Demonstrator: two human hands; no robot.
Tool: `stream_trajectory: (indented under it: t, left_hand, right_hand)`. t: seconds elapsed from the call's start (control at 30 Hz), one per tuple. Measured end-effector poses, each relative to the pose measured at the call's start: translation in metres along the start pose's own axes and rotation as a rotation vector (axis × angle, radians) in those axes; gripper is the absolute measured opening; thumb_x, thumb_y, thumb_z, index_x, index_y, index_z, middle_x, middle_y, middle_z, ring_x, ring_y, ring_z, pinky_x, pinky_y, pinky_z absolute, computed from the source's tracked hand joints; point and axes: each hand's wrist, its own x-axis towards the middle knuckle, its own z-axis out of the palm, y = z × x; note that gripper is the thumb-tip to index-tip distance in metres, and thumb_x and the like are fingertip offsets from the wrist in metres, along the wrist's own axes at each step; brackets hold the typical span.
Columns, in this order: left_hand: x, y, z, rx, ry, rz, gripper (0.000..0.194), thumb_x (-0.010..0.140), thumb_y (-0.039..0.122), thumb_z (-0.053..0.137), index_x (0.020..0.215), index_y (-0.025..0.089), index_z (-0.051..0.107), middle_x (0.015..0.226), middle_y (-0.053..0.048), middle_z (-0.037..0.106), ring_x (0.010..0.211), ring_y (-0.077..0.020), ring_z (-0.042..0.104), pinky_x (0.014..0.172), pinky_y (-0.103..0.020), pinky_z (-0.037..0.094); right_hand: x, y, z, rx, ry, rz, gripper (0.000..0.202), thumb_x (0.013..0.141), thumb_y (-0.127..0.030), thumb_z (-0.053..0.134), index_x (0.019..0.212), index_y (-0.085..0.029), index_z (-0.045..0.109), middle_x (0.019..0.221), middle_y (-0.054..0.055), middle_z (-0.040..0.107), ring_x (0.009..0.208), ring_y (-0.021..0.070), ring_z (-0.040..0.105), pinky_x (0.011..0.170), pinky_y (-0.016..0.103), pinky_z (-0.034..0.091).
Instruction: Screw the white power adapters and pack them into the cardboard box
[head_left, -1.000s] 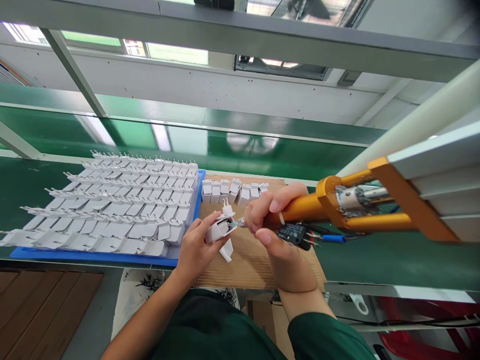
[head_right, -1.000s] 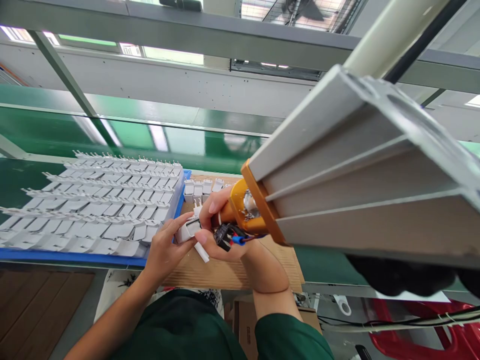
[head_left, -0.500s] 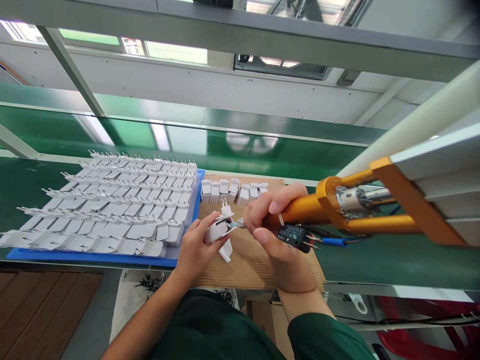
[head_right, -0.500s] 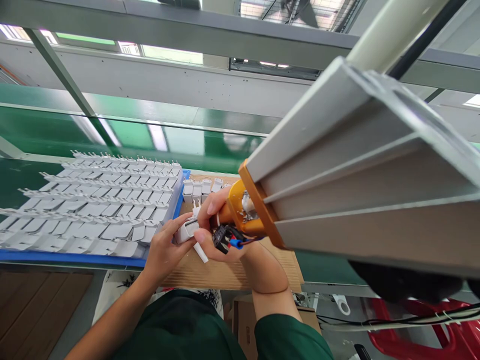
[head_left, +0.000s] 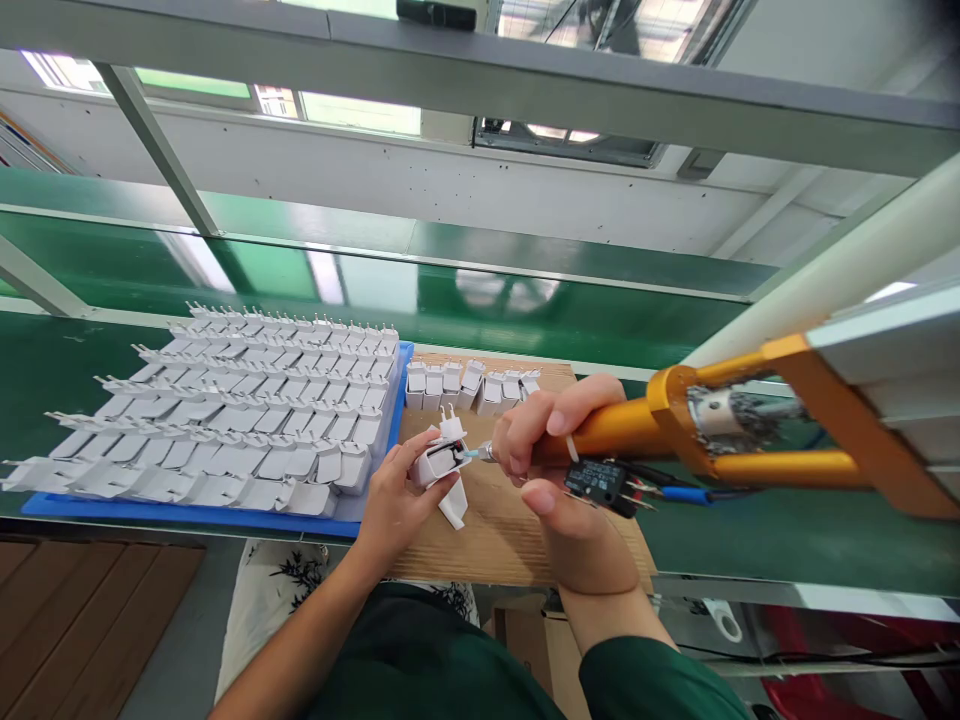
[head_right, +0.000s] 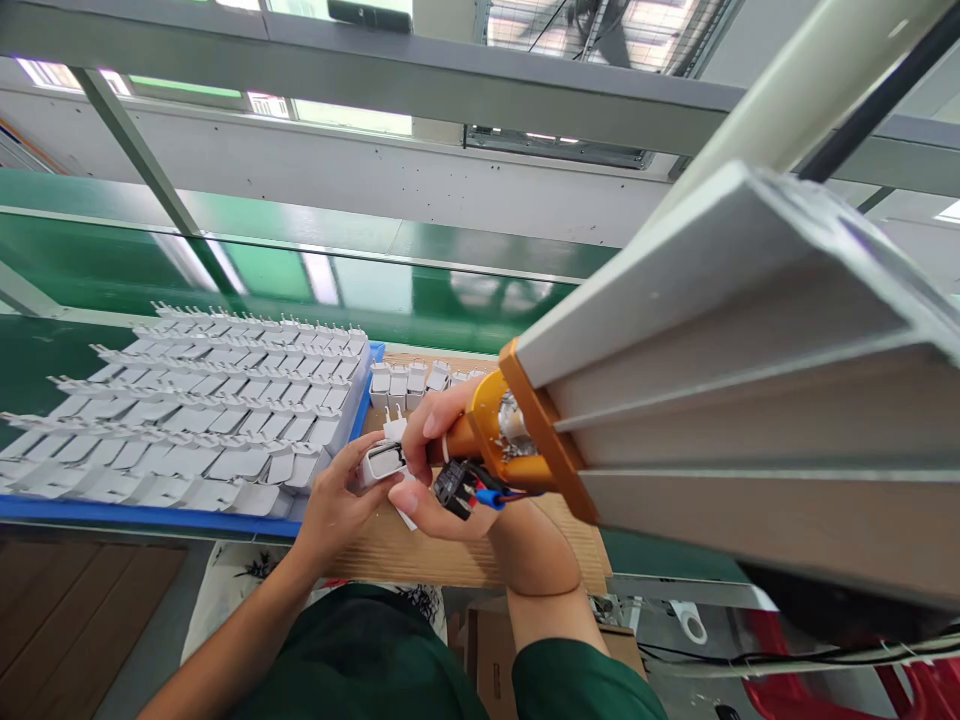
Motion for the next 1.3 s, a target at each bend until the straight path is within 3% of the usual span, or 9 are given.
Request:
stream_trajectory:
  t: [0.13, 0.23, 0.47, 0.73, 0.97, 1.3]
  left_hand:
    - [-0.001, -0.005, 0.018, -0.369, -0.084, -0.164, 0.05, 0.081, 0.032, 0.074, 0.126, 0.02, 0.055, 0.117, -0.01, 0.071, 0.103, -0.0232, 0.069, 0.086, -0.035, 0.057]
    - [-0.001, -0.004, 0.034, -0.506, -0.119, -0.227, 0.055, 0.076, 0.036, 0.079, 0.123, 0.021, 0.054, 0.117, -0.01, 0.071, 0.102, -0.0238, 0.069, 0.084, -0.034, 0.057]
    - [0.002, -0.008, 0.057, -0.7, -0.11, -0.164, 0.063, 0.069, 0.039, 0.085, 0.119, 0.022, 0.05, 0.111, -0.008, 0.07, 0.096, -0.0214, 0.068, 0.083, -0.032, 0.055]
    - [0.009, -0.006, 0.064, -0.867, -0.116, -0.044, 0.065, 0.068, 0.039, 0.085, 0.12, 0.023, 0.05, 0.106, -0.007, 0.07, 0.096, -0.0237, 0.069, 0.079, -0.034, 0.057]
    - [0.012, 0.0, 0.063, -0.816, -0.136, -0.058, 0.068, 0.067, 0.047, 0.085, 0.118, 0.022, 0.048, 0.119, -0.011, 0.069, 0.104, -0.025, 0.069, 0.083, -0.032, 0.056]
    - [0.011, -0.004, 0.062, -0.832, -0.137, -0.034, 0.06, 0.071, 0.037, 0.084, 0.116, 0.022, 0.048, 0.12, -0.01, 0.069, 0.107, -0.0234, 0.068, 0.089, -0.033, 0.055]
  right_hand:
    - [-0.001, -0.002, 0.001, 0.025, -0.021, -0.023, 0.034, 0.079, -0.027, 0.066, 0.104, -0.031, 0.044, 0.065, -0.008, 0.047, 0.045, 0.0089, 0.036, 0.04, 0.024, 0.033]
    - [-0.002, -0.001, 0.0, 0.044, -0.041, -0.045, 0.036, 0.079, -0.027, 0.067, 0.106, -0.031, 0.044, 0.066, -0.008, 0.047, 0.045, 0.0091, 0.037, 0.04, 0.025, 0.033]
    - [-0.003, -0.001, -0.003, 0.076, -0.065, -0.038, 0.039, 0.079, -0.023, 0.069, 0.108, -0.031, 0.045, 0.068, -0.007, 0.048, 0.046, 0.0093, 0.041, 0.043, 0.026, 0.036]
    - [-0.002, 0.002, -0.005, 0.052, -0.066, -0.055, 0.041, 0.076, -0.023, 0.07, 0.106, -0.03, 0.043, 0.066, -0.007, 0.048, 0.046, 0.0101, 0.043, 0.043, 0.025, 0.04]
    - [-0.004, 0.002, -0.006, 0.061, -0.065, -0.042, 0.038, 0.077, -0.019, 0.066, 0.106, -0.03, 0.043, 0.067, -0.007, 0.049, 0.047, 0.01, 0.045, 0.045, 0.025, 0.043]
    - [-0.004, 0.003, -0.003, 0.134, -0.044, -0.072, 0.04, 0.074, -0.012, 0.065, 0.107, -0.027, 0.048, 0.068, -0.006, 0.051, 0.05, 0.0094, 0.046, 0.045, 0.023, 0.042]
